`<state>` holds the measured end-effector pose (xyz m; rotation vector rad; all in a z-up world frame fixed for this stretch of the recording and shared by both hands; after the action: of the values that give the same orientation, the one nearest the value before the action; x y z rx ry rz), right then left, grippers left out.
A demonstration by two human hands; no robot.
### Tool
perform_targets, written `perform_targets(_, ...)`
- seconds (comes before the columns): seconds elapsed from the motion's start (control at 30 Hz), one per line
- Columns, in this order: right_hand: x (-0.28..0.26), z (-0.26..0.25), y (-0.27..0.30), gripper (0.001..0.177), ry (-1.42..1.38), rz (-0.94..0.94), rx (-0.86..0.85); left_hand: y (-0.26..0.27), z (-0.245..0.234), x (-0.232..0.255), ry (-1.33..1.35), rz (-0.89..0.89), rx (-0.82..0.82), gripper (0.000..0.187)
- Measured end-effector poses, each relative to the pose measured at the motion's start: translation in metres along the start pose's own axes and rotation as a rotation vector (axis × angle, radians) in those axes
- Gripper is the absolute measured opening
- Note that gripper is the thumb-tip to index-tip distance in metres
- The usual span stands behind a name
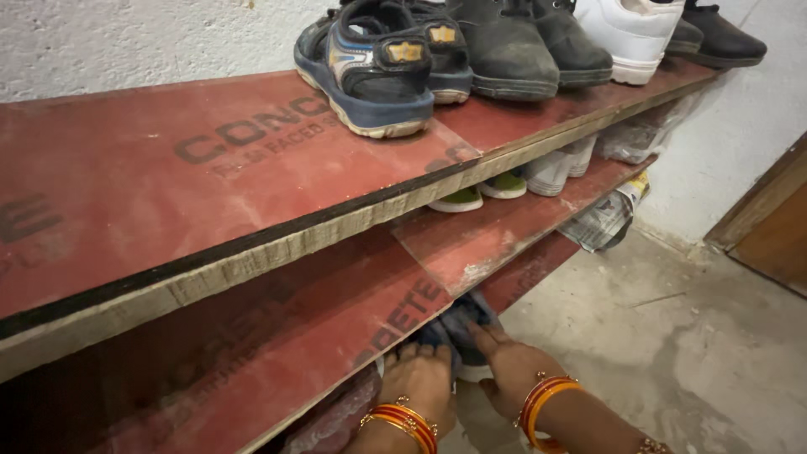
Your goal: The person removes various shoes and sandals from a two-tiered wooden shelf and places them on the floor. The person handles pink flip-flops, purple slides, blue sneakers, black sandals, and black shoes, moving them one by one from the shelf to the floor.
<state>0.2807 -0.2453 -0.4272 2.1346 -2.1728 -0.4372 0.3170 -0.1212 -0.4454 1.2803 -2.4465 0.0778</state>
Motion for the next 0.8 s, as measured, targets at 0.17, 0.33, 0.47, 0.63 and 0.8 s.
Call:
perform_targets(0.17, -0.001, -0.003, 0.006, 0.058, -0.032, -0.003, 0.045, 0.004, -0.002, -0.001, -0.013, 0.004, 0.009, 0.057)
perform_targets(0.33, 0.004, -0.001, 0.013, 0.065, -0.004, 0.179, 0.003, 0.008, -0.005, -0.005, -0.033, -0.010, -0.022, 0.058)
perform_targets(0.47, 0.008, 0.004, 0.014, 0.071, 0.030, 0.260, -0.070, 0.009, -0.003, -0.011, -0.004, -0.049, 0.006, 0.053)
perform_targets(0.63, 0.016, 0.018, 0.017, 0.047, 0.074, 0.305, -0.063, 0.000, 0.019, -0.014, -0.106, -0.040, 0.102, 0.047)
perform_targets(0.8, 0.031, 0.037, 0.011, 0.053, 0.085, 0.323, -0.092, 0.027, 0.036, 0.008, -0.250, 0.266, 0.703, 0.051)
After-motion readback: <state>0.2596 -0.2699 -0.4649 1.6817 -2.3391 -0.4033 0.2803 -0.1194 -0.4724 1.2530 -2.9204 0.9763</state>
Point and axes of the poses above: each hand's wrist, its own y-axis away from the middle knuckle, its own z-axis out of the palm, x = y × z, the point moved 7 cm from there along -y, towards the middle knuckle, and after that the axes turned 7 degrees about -z, right-handed, at the moved point
